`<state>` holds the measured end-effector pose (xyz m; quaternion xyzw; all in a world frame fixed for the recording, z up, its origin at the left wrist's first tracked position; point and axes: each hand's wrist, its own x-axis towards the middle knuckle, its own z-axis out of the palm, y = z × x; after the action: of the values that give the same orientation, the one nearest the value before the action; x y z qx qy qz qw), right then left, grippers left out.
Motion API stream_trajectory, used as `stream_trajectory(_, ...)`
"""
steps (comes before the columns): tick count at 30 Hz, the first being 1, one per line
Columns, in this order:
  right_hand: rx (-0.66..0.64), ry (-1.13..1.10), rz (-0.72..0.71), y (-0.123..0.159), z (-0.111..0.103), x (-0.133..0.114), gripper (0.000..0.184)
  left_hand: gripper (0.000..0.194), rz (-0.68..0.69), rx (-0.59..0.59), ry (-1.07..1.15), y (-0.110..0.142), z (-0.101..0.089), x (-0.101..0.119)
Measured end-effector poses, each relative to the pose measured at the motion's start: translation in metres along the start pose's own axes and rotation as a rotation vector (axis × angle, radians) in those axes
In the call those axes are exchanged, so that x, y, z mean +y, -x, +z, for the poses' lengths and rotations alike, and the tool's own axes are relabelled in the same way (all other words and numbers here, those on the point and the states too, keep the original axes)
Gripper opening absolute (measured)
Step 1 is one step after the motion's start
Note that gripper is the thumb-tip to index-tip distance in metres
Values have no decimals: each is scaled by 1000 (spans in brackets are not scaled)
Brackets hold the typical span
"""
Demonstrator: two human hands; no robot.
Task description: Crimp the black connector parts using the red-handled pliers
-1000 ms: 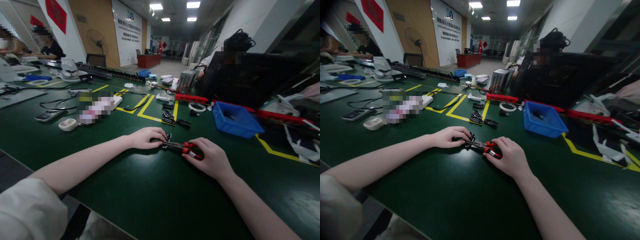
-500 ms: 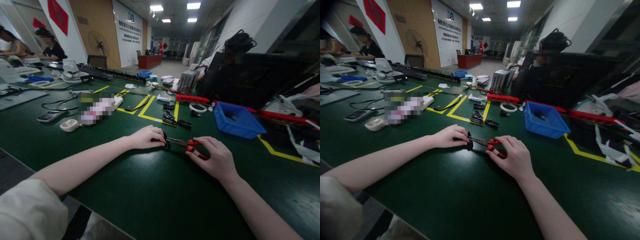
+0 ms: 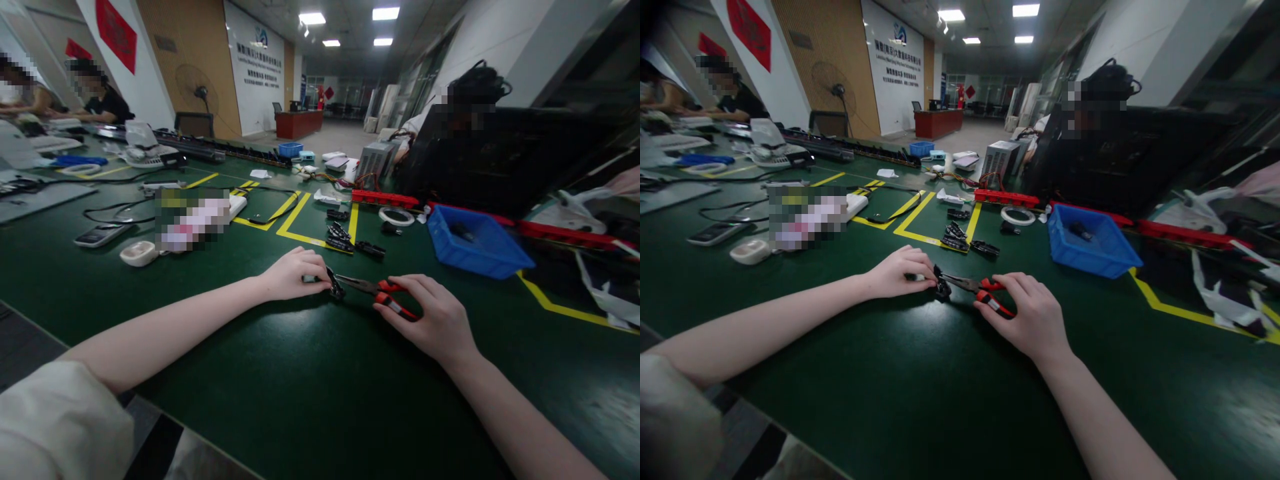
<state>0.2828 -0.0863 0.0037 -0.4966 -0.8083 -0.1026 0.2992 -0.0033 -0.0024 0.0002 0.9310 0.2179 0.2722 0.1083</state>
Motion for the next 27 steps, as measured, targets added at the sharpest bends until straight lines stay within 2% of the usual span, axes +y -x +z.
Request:
stream_trajectory(3, -2, -3, 13, 0, 0, 1, 42, 19, -28, 80, 70, -1, -3, 0)
stream_trajectory(5, 0, -12, 27, 0, 0, 1, 42, 20, -20, 93, 119, -1, -4, -1)
stream_trajectory(7, 4, -13, 29, 0, 0, 1, 43, 19, 3, 44, 129, -2, -4, -2)
stream_trajectory(10, 3, 11, 5, 0, 0, 0, 46, 34, 43, -93, 88, -3, -4, -2)
stream_trajectory(13, -17, 22, -7, 0, 0, -1, 46, 34, 49, -168, 54, -3, -3, -2)
stream_trajectory(20, -53, 3, -20, -1, -2, -2, 42, 33, 21, -201, 13, -4, -2, -2)
stream_trajectory(27, -60, -17, -9, -2, -2, -3, 38, 31, -9, -181, -37, -5, -2, -1)
